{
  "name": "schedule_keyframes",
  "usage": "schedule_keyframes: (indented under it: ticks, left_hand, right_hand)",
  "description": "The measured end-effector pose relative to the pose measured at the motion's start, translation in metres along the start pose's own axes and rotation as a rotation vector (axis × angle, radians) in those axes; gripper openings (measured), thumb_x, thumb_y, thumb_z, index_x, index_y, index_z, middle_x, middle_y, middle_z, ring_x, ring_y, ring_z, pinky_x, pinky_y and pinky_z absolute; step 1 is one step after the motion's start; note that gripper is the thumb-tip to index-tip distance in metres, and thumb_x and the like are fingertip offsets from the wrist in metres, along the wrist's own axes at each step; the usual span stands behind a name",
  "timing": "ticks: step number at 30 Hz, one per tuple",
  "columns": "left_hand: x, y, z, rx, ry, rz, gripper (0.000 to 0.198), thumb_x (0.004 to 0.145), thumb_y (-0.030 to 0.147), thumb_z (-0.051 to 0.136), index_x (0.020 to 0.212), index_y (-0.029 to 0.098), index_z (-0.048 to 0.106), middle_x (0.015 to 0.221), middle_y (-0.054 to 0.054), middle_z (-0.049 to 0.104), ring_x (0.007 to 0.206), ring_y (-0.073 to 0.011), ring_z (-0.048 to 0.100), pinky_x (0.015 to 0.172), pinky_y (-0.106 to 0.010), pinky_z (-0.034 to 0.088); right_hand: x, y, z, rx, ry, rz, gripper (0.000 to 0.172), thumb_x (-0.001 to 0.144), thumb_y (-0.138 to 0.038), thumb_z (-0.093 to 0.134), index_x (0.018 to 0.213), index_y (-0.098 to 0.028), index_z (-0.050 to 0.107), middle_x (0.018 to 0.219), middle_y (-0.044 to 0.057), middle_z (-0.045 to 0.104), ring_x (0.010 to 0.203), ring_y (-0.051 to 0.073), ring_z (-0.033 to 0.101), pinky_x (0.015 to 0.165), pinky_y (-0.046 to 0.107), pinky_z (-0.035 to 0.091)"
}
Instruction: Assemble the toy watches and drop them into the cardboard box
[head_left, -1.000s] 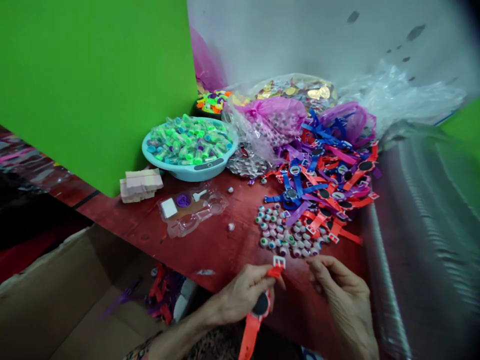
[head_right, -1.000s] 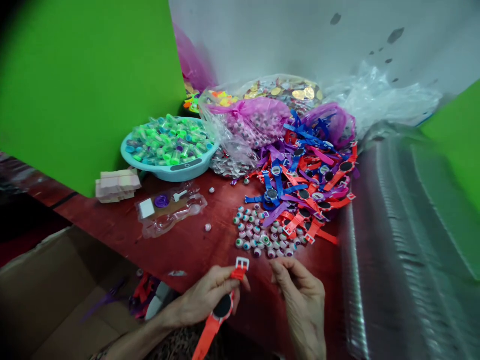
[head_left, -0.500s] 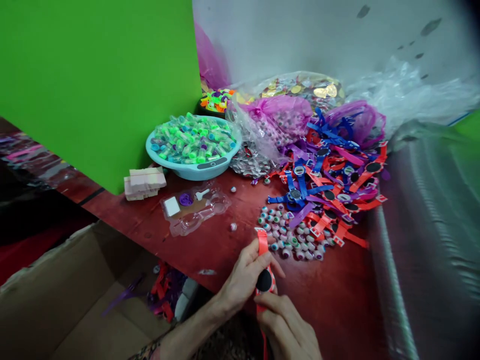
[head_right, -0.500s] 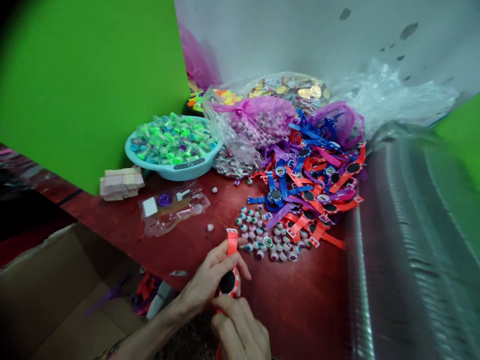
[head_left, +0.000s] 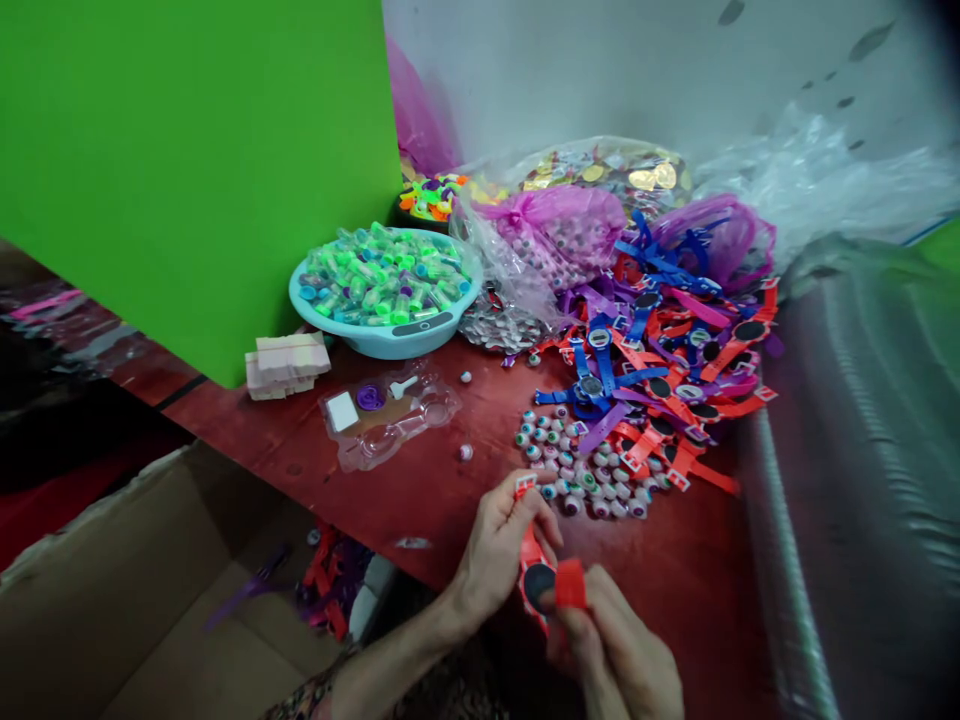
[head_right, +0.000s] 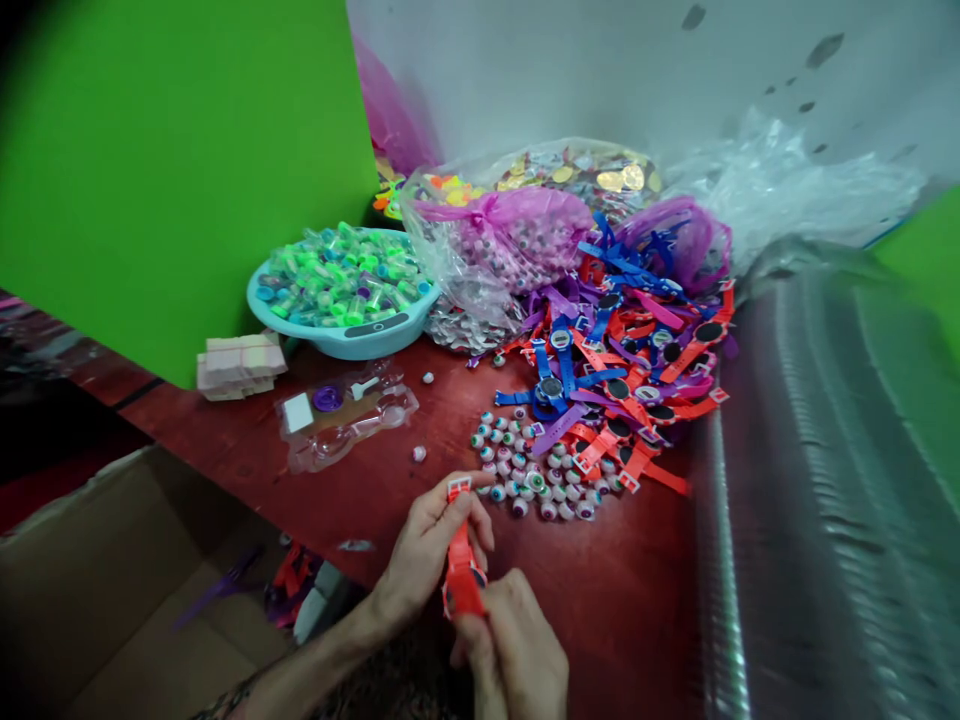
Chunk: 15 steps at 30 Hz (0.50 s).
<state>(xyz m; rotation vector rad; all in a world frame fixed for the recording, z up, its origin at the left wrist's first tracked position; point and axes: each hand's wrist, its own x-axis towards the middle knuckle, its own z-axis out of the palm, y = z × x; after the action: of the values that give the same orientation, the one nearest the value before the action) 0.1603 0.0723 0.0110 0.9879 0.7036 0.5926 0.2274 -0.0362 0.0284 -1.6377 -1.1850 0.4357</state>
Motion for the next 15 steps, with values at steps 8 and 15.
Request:
schedule_keyframes:
  ticks: [8,15]
  left_hand:
    - [-0.006,0.0,-0.003,0.374,-0.057,0.205,0.038,0.093,0.037,0.039,0.113,0.013,0.061,0.066,0.001,0.054,0.059,-0.0114,0.05,0.059,-0.023,0.039]
    - [-0.006,0.001,-0.007,0.527,-0.189,0.307,0.035,0.093,0.03,0.036,0.11,0.015,0.063,0.069,-0.001,0.057,0.062,-0.013,0.052,0.062,-0.024,0.042]
  right_hand:
    - [0.014,0.011,0.002,0.318,-0.177,0.573,0.045,0.087,-0.055,0.046,0.063,-0.017,0.052,0.046,-0.003,0.043,0.042,0.009,0.039,0.041,0.02,0.028]
    - [0.016,0.013,0.004,0.347,-0.113,0.579,0.049,0.083,-0.06,0.049,0.056,-0.018,0.049,0.046,-0.003,0.042,0.043,0.009,0.039,0.042,0.021,0.031]
